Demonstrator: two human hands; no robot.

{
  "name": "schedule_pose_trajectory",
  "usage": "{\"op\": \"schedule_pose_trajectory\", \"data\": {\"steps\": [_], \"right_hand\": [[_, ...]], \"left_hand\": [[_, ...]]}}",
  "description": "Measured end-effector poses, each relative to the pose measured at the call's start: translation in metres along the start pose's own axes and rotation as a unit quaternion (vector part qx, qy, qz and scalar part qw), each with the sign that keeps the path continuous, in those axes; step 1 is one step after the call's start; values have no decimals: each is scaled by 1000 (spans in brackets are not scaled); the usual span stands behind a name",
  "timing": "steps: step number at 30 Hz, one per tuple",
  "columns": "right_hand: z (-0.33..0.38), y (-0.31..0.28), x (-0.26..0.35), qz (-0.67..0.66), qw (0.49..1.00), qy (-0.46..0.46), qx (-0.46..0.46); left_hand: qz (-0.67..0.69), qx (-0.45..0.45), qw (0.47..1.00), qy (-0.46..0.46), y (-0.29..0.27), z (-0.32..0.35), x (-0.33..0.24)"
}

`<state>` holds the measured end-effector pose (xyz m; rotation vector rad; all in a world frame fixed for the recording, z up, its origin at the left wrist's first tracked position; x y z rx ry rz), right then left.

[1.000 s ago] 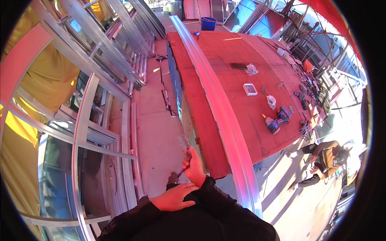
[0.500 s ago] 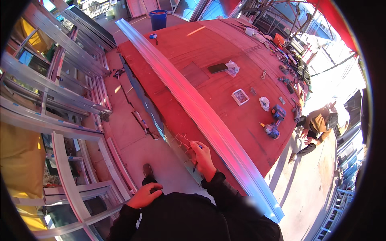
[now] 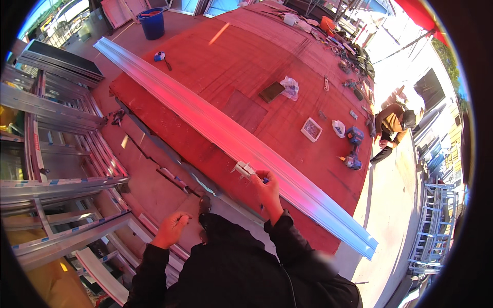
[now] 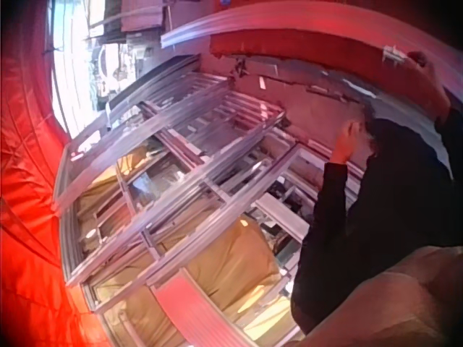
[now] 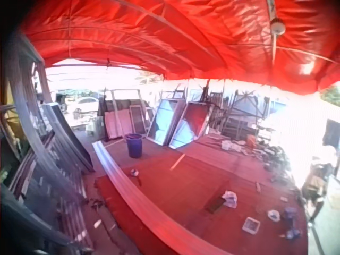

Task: The person walks through a workshop, picks up a small metal profile and a pen, then returns to a red workbench. They place the small profile against a long metal bar and mark multiple points along the bar using the pen.

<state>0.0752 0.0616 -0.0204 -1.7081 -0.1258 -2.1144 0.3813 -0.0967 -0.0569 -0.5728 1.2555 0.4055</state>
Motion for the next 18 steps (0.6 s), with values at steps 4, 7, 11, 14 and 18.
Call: {"op": "schedule_pose_trajectory", "data": {"steps": [4, 7, 11, 14, 18], "right_hand": [[-50, 40, 16, 1, 999, -44, -7], [-81, 70, 28, 2, 999, -52, -1], [-109, 96, 40, 44, 999, -16, 15], [-123, 97, 42, 78, 996, -38, -13], [-139, 80, 38, 116, 990, 13, -77]], "left_hand": [[-55, 31, 998, 11, -30, -72, -6], [-78, 67, 995, -15, -48, -114, -15], [-139, 111, 984, -24, -61, -166, -22], [-144, 130, 981, 3, -60, -205, -22], [-158, 169, 966, 114, -56, -272, -29]]}}
Point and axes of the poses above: each hand's wrist, its own z-axis away from the middle knuckle, its own y-axis out of the palm, x = y × z, the point moved 2 cm from there along -z, towards the middle knuckle, and after that the axes turned 6 degrees about -x, right-handed, at the moved point
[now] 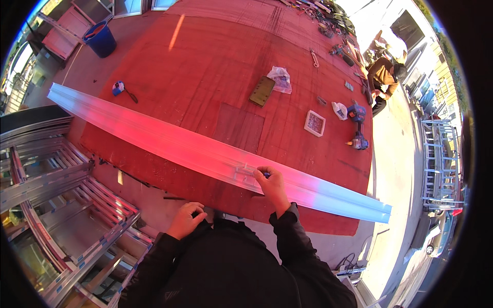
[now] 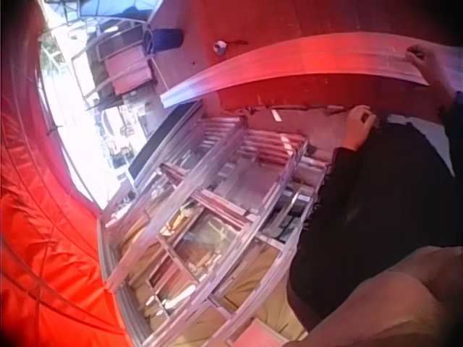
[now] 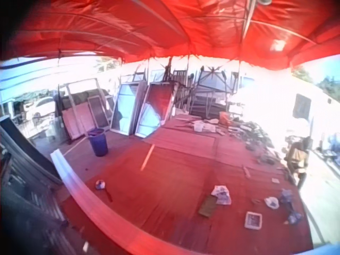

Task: The person walks through a workshop, picks up a small metal profile and a pen, then returns to a red workbench. They place the small profile against a long metal bar and mark multiple points along the bar using the pen.

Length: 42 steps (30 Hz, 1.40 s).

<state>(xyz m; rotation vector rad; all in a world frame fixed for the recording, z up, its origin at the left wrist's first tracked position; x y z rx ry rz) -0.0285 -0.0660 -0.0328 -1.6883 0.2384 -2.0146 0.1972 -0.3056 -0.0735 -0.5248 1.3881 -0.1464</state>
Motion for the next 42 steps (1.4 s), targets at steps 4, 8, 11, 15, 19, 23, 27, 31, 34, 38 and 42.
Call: {"op": "schedule_pose_trajectory", "data": {"steps": [4, 8, 11, 15, 19, 23, 27, 31, 34, 38, 42], "right_hand": [[-12, -13, 0, 8, 997, 21, -80], [-26, -10, 9, 34, 987, 47, -149], [-47, 6, 13, 65, 984, 59, -155], [-91, 31, 13, 105, 984, 63, -131], [-140, 47, 6, 114, 986, 103, -70], [-174, 53, 4, 135, 983, 105, 59], [-227, 35, 9, 165, 977, 122, 61], [-286, 20, 19, 209, 971, 53, -102], [-321, 16, 19, 229, 969, -21, -92], [-353, 14, 13, 252, 964, -42, -70], [-378, 8, 10, 286, 956, -23, -64]], "left_hand": [[-71, 32, 996, 45, -25, -69, 9], [-191, 72, 971, 128, -57, -144, 21], [-261, 79, 941, 200, -76, -189, 34], [-331, 168, 893, 253, -81, -227, 56], [-345, 241, 872, 250, -72, -242, 79], [-341, 232, 871, 266, -69, -244, 92], [-330, 247, 878, 245, -68, -248, 95], [-323, 264, 878, 234, -68, -252, 93], [-325, 267, 878, 230, -67, -253, 92], [-342, 279, 869, 224, -67, -254, 94], [-334, 283, 871, 222, -68, -252, 97]]}}
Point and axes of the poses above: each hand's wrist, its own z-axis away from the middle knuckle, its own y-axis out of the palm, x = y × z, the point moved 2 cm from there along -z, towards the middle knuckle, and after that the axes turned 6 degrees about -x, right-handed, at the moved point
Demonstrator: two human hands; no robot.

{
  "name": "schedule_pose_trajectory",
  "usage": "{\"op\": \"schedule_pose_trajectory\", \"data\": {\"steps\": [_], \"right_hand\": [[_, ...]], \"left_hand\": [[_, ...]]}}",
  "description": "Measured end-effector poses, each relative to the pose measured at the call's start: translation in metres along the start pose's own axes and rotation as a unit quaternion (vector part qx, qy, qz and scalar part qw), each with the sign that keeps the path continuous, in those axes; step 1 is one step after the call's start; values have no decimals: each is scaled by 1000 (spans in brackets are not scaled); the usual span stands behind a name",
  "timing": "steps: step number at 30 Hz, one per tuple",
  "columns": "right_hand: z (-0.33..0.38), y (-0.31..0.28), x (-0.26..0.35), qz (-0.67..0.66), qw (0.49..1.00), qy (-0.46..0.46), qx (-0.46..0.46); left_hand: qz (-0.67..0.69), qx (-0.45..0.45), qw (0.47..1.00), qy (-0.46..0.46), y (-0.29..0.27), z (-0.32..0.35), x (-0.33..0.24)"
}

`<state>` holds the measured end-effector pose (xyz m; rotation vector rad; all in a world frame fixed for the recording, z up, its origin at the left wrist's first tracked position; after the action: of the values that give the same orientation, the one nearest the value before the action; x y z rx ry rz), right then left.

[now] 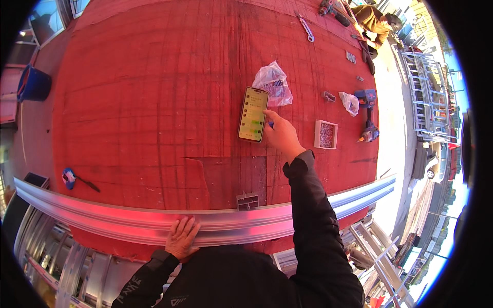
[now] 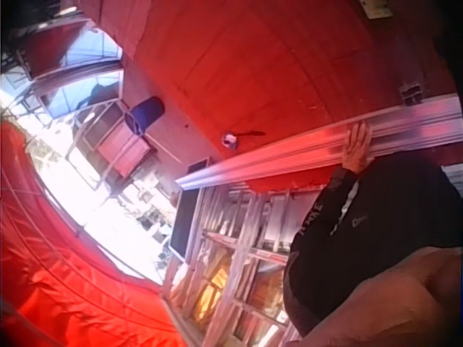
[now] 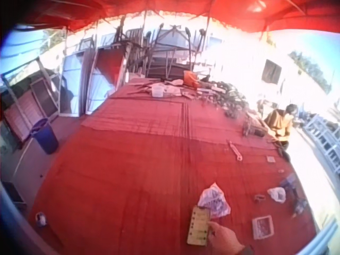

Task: The person walks through a workshop, picks up a small metal profile and a pen, then returns to a red workbench. They place the small profile against a long metal bar and mark multiple points along the bar using the pen.

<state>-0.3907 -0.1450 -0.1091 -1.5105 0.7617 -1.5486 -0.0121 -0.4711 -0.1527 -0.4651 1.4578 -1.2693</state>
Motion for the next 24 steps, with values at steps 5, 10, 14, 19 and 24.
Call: {"op": "schedule_pose_trajectory", "data": {"steps": [5, 10, 14, 19, 24], "right_hand": [[-7, -11, -5, -39, 998, 40, -25], [-3, -16, -7, -51, 996, 63, -20], [-5, -13, -3, -67, 995, 67, -13], [-25, -2, 17, -72, 997, -17, -36], [-45, 3, 35, 9, 1000, -10, 28]], "left_hand": [[6, -16, 1000, 2, 2, 2, 1], [5, -16, 1000, 3, 2, 2, 1], [0, -3, 1000, -6, 2, 2, 1], [-4, 1, 1000, -7, 4, 1, 1], [-5, 13, 1000, -6, 6, 3, 3]]}}
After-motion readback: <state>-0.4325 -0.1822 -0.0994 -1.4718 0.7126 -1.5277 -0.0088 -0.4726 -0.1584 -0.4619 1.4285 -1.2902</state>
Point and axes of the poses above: each hand's wrist, its own z-axis away from the middle knuckle, its own y-axis out of the palm, x = y × z, the point moved 2 cm from there along -z, towards the middle knuckle, and after that the axes turned 6 degrees about -x, right-handed, at the moved point
